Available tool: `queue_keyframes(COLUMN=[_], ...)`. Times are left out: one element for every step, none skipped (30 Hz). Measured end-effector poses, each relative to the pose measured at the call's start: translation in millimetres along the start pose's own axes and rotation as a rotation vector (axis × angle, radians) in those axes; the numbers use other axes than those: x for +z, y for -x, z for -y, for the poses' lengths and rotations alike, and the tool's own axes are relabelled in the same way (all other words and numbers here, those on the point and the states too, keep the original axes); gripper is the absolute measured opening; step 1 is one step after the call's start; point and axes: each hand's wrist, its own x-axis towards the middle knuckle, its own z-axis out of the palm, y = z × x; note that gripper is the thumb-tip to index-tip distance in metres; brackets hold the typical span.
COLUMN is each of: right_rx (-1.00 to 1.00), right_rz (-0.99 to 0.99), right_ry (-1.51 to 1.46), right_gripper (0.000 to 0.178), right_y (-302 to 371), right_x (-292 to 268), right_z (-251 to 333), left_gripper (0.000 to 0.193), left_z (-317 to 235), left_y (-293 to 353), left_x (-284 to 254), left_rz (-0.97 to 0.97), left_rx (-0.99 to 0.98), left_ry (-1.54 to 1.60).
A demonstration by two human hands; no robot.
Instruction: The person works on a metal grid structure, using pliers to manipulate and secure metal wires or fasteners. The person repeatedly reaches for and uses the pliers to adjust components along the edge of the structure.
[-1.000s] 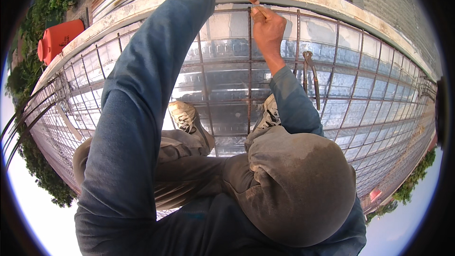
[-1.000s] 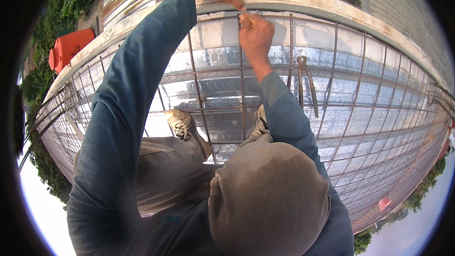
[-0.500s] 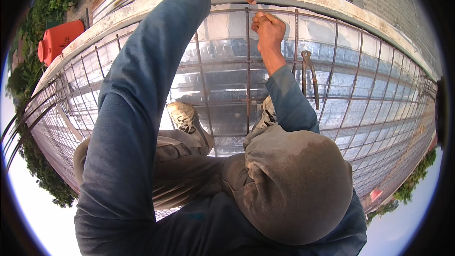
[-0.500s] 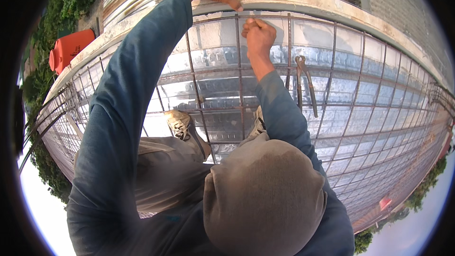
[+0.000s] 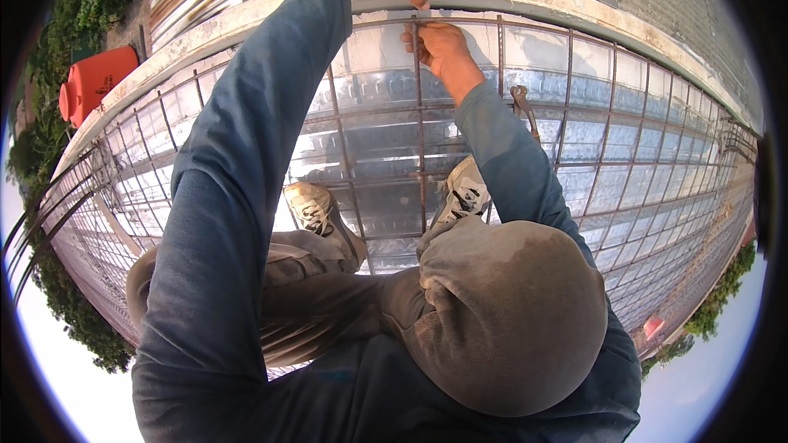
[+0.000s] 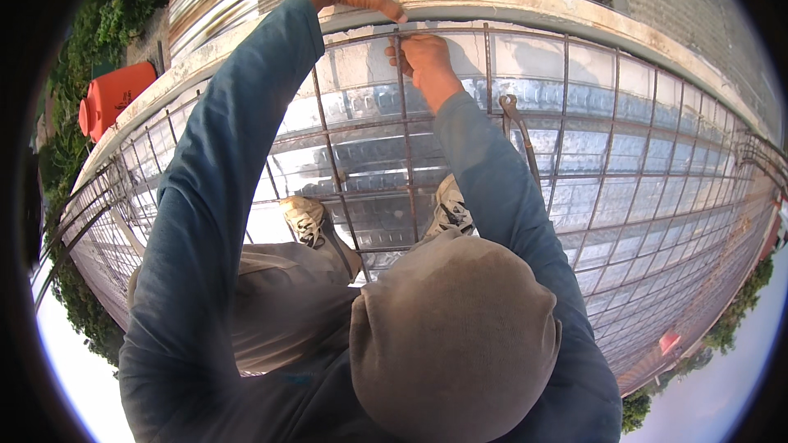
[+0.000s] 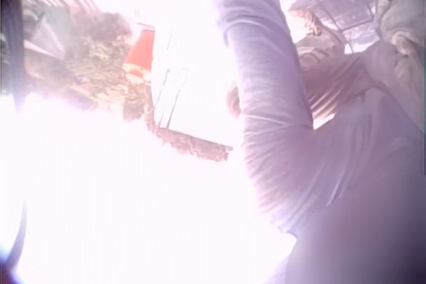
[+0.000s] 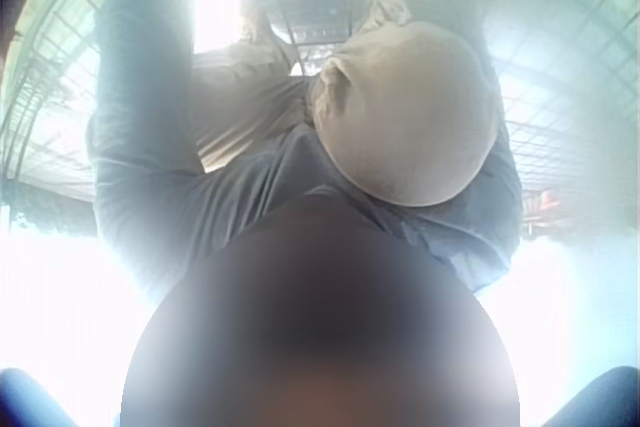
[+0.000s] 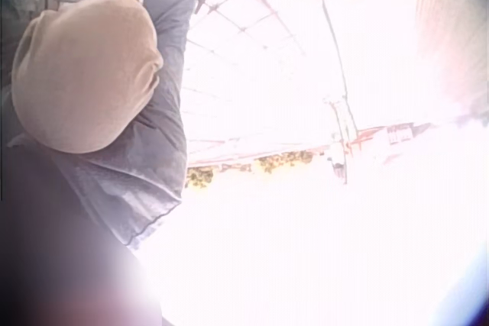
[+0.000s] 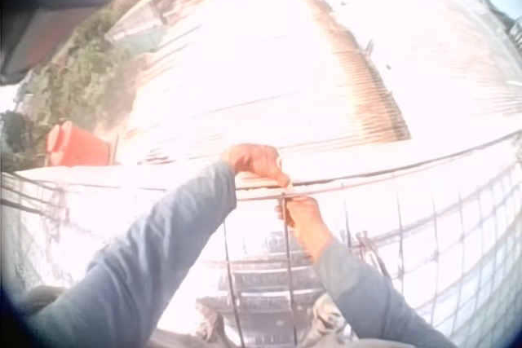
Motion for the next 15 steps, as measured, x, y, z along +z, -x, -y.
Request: queue_keyframes(right_rx=[0.013, 0.027, 0.042, 0.034, 0.031, 0.029, 0.031, 0.033, 0.035, 0.026, 0.022, 0.016, 0.016, 0.012, 0.007], right_rz=[0.008, 0.018, 0.028, 0.021, 0.011, 0.001, -0.006, -0.02, -0.002, 0.015, 0.035, 0.04, 0.047, 0.052, 0.056], right_ry=[0.008, 0.015, 0.023, 0.018, 0.013, 0.01, 0.033, 0.055, 0.082, 0.09, 0.098, 0.111, 0.128, 0.142, 0.155], right_gripper=[0.018, 0.019, 0.019, 0.018, 0.018, 0.017, 0.016, 0.015, 0.014, 0.013, 0.013, 0.013, 0.014, 0.016, 0.018], right_y=[-0.5, -1.0, -1.6, -0.1, 4.0, 8.9, 10.4, 10.0, 10.3, 8.9, 6.0, 4.5, 2.9, 0.3, -2.1], right_x=[-2.4, -4.5, -5.8, -4.1, -1.4, 0.3, -2.3, -8.0, -3.5, -2.7, -3.5, -8.6, -11.0, -13.8, -15.6], right_z=[1.1, 2.1, 2.9, 6.6, 8.8, 9.3, 9.5, 9.7, 11.3, 12.7, 9.5, 7.5, 4.8, 3.6, 3.2], left_gripper=[0.097, 0.093, 0.09, 0.087, 0.085, 0.082, 0.08, 0.059, 0.036, 0.028, 0.029, 0.029, 0.03, 0.031, 0.031], left_z=[-4.6, -8.0, -10.2, -15.5, -12.5, -9.0, -10.7, -44.7, -53.3, -71.9, -81.7, -88.1, -84.0, -79.5, -78.8], left_y=[1.0, 5.0, 12.2, 22.2, 28.3, 36.1, 42.5, 66.2, 77.4, 91.3, 98.0, 98.3, 92.7, 85.1, 79.2], left_x=[-1.8, -1.1, 2.9, 4.5, 13.4, 23.9, 30.6, 35.7, 47.3, 70.0, 93.6, 116.2, 140.7, 162.7, 169.7], left_rz=[0.032, -0.067, -0.167, -0.265, -0.496, -0.725, -0.959, -1.188, -1.509, -1.582, -1.512, -1.393, -1.223, -1.037, -0.907], left_rx=[0.028, 0.037, 0.045, 0.053, 0.051, 0.048, 0.049, -0.001, 0.011, -0.153, -0.293, -0.466, -0.551, -0.615, -0.625], left_ry=[0.007, -0.082, -0.171, -0.261, -0.194, -0.122, -0.044, 0.182, 0.314, 0.53, 0.846, 0.939, 0.943, 0.993, 1.205])
